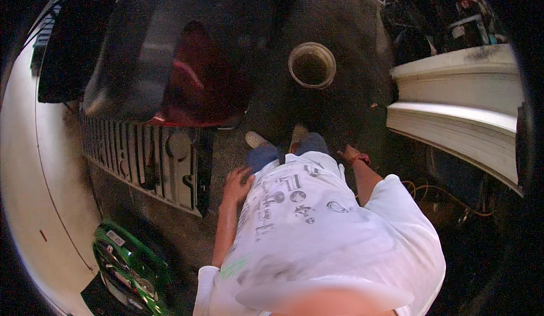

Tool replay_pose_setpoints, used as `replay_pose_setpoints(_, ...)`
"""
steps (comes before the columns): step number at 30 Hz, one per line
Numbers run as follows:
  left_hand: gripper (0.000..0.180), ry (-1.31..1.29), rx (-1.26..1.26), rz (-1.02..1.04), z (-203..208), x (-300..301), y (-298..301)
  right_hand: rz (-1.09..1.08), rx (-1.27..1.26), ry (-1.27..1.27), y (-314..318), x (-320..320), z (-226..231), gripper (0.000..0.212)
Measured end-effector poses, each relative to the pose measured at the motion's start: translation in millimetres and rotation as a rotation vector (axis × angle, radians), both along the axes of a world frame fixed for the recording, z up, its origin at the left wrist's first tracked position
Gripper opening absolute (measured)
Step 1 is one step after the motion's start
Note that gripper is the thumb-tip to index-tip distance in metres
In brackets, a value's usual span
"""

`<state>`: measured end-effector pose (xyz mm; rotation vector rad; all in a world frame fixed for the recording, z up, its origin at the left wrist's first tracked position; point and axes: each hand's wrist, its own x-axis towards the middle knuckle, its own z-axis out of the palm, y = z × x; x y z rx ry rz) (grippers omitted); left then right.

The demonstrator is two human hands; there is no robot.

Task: The person removes a red taillight assembly from the rear of a dark-colored car, disconnects the wiring harness, and then reinstalls the taillight by reconnecting the harness and seating the unit into its housing.

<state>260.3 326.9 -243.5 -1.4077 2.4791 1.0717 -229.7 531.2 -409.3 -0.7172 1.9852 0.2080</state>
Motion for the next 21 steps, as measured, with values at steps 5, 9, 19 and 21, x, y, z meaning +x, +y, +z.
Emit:
replay_pose_setpoints(5, 0.066, -0.145, 0.408, 0.434, -40.2, 67.6, 76.7, -0.272, 0.059, -0.002, 52.8, 24.3, -9.3, 0.085)
replay_pose_setpoints(9, 0.071, -0.317, 0.450, 0.506, -16.4, 106.3, 95.6, -0.368, 0.009, -0.035, 18.0, 30.9, -14.5, 0.084)
replay_pose_setpoints(19, 0.080, 0.322, -0.359, 0.920, 131.6, 1.1, -92.3, -0.908, -0.786, 0.141, -164.4, -12.2, 37.0, 0.078)
replay_pose_setpoints(21, 0.067, 0.776, -0.158, 0.926, 182.0, -33.6, -128.2, -1.018, -1.004, 0.208, -191.0, -39.6, 46.5, 0.078)
